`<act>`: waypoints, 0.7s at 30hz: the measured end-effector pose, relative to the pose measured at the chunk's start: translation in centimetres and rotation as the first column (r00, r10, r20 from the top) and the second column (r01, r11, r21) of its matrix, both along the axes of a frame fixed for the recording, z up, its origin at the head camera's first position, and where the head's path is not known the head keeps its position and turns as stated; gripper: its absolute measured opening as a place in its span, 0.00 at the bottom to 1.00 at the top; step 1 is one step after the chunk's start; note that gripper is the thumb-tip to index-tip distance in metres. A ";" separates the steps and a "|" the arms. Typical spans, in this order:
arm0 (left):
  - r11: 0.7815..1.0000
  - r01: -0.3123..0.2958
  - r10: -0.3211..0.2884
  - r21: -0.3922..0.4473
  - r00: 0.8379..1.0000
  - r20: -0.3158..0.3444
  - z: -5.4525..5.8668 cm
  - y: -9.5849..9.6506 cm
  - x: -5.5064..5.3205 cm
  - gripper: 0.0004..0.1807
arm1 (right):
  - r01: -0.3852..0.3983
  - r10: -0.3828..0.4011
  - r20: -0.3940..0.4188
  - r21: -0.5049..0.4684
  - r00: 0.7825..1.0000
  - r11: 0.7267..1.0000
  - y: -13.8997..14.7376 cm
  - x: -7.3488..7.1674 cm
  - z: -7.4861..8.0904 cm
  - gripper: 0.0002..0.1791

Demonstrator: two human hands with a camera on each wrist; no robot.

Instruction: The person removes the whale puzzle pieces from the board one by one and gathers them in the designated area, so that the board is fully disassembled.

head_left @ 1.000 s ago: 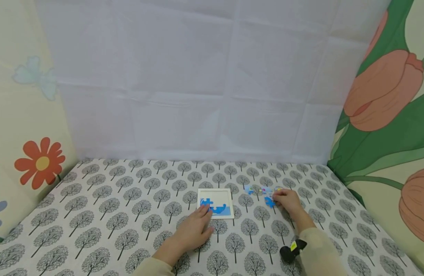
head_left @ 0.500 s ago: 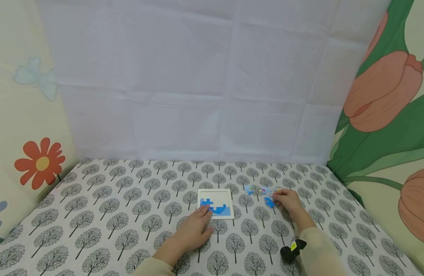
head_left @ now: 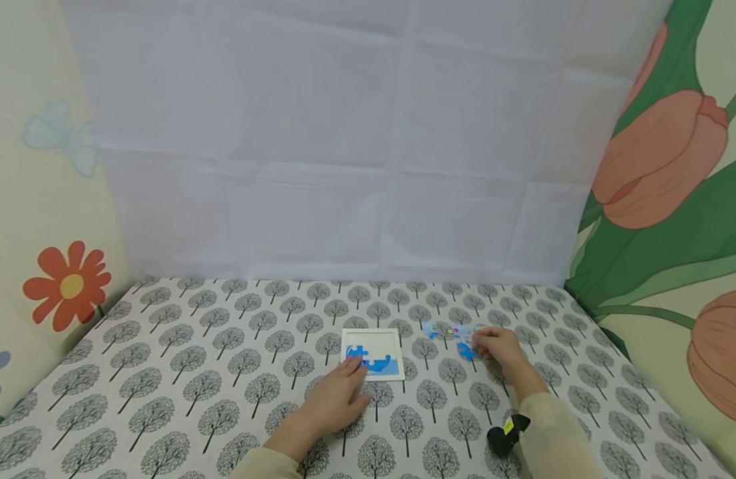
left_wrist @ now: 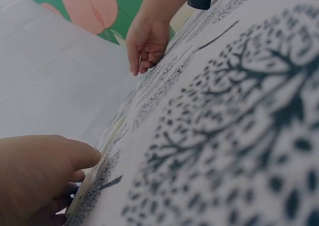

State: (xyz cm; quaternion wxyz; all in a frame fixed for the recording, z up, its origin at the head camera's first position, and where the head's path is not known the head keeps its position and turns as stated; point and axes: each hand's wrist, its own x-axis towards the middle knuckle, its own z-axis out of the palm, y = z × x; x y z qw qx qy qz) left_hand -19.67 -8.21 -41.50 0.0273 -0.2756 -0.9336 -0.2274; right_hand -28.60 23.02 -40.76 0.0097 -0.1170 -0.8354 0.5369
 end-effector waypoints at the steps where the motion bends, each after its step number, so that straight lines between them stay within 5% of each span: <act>1: 1.000 0.000 0.000 0.006 1.000 0.006 0.0 0.0 0.0 0.28 | 0.004 -0.004 0.005 -0.007 1.000 1.000 0.0 -0.1 0.0 0.13; 21: 1.000 -0.023 0.023 0.019 0.999 -0.026 0.2 0.2 0.0 0.26 | -0.106 0.107 -0.031 0.034 0.994 0.994 -0.4 -0.2 0.9 0.14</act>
